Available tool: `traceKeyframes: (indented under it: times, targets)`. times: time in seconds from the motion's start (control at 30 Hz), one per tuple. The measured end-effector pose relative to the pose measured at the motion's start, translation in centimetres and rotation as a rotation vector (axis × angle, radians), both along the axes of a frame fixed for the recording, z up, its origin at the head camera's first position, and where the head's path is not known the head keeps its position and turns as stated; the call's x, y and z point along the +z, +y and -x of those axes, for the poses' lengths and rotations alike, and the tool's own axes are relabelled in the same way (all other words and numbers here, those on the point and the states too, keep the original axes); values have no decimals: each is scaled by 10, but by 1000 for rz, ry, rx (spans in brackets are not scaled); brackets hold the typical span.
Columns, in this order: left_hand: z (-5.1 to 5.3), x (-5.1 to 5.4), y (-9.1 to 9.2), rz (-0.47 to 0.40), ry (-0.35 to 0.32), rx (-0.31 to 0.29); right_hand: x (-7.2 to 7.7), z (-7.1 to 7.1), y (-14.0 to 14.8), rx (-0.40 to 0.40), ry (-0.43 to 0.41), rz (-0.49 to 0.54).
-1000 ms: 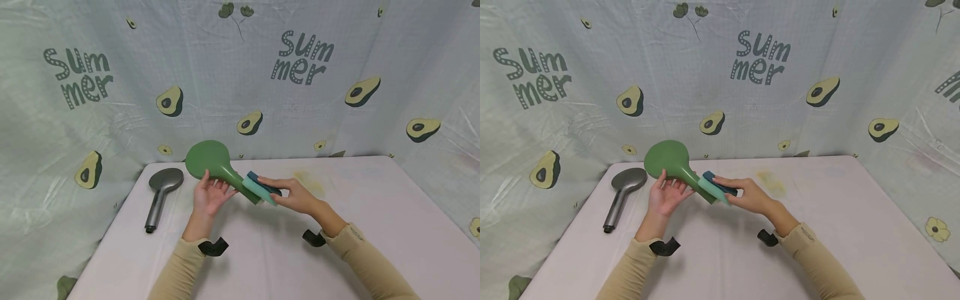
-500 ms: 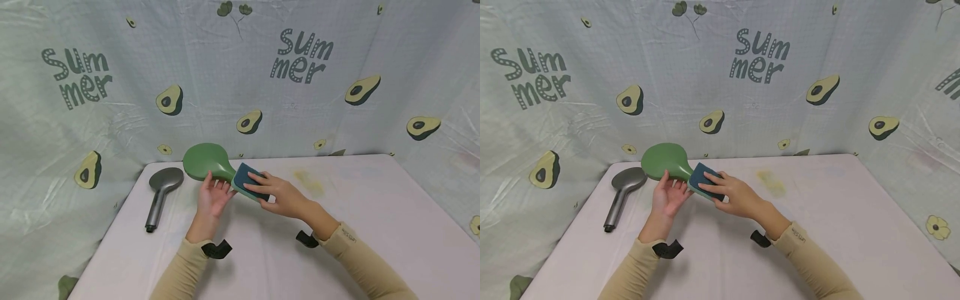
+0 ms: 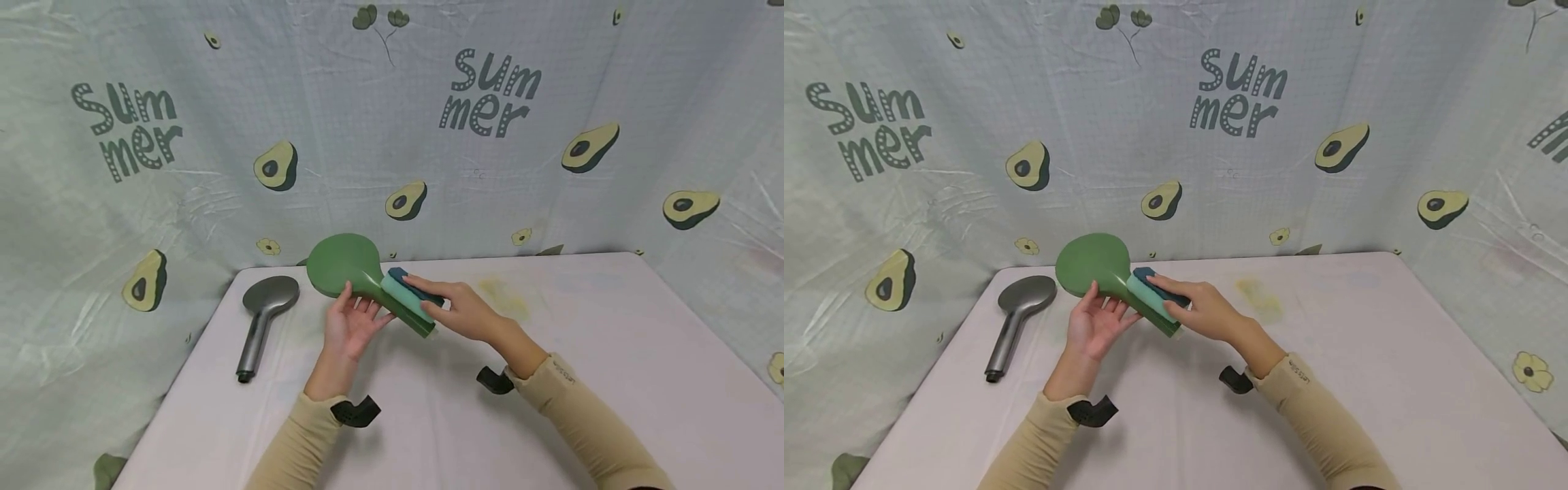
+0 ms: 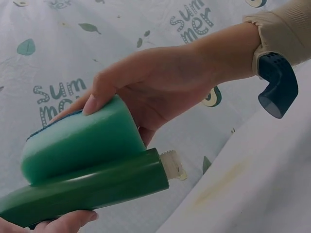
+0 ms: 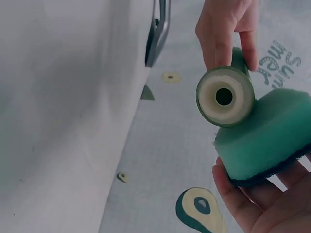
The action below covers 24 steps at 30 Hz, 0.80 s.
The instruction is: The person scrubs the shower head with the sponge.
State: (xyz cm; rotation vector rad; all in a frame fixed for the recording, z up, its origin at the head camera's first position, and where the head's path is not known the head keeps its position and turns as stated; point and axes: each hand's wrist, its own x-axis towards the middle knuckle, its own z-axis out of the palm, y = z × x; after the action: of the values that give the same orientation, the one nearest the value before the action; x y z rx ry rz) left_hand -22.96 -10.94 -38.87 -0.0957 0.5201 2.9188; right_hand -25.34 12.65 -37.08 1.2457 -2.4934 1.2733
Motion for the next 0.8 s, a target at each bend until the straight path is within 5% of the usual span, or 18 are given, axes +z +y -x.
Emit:
traceKeyframes:
  times: [0.17, 0.27, 0.37, 0.53, 0.63, 0.8]
  targets:
    - [1, 3, -5, -50, -23, 20, 2, -1, -1, 4, -63, 0]
    - [2, 4, -10, -86, -37, 40, 2, -3, 1, 17, -33, -18]
    - [3, 3, -10, -83, -43, 54, 2, -6, 1, 14, 96, -65]
    - [5, -2, 0, 21, -46, 18, -1, -12, -16, -38, 454, -194]
    - [6, -4, 5, 75, -49, -5, -2, -15, -27, -70, 597, -245]
    - [5, -4, 3, 108, -56, 16, -3, -18, -30, -48, 534, -275]
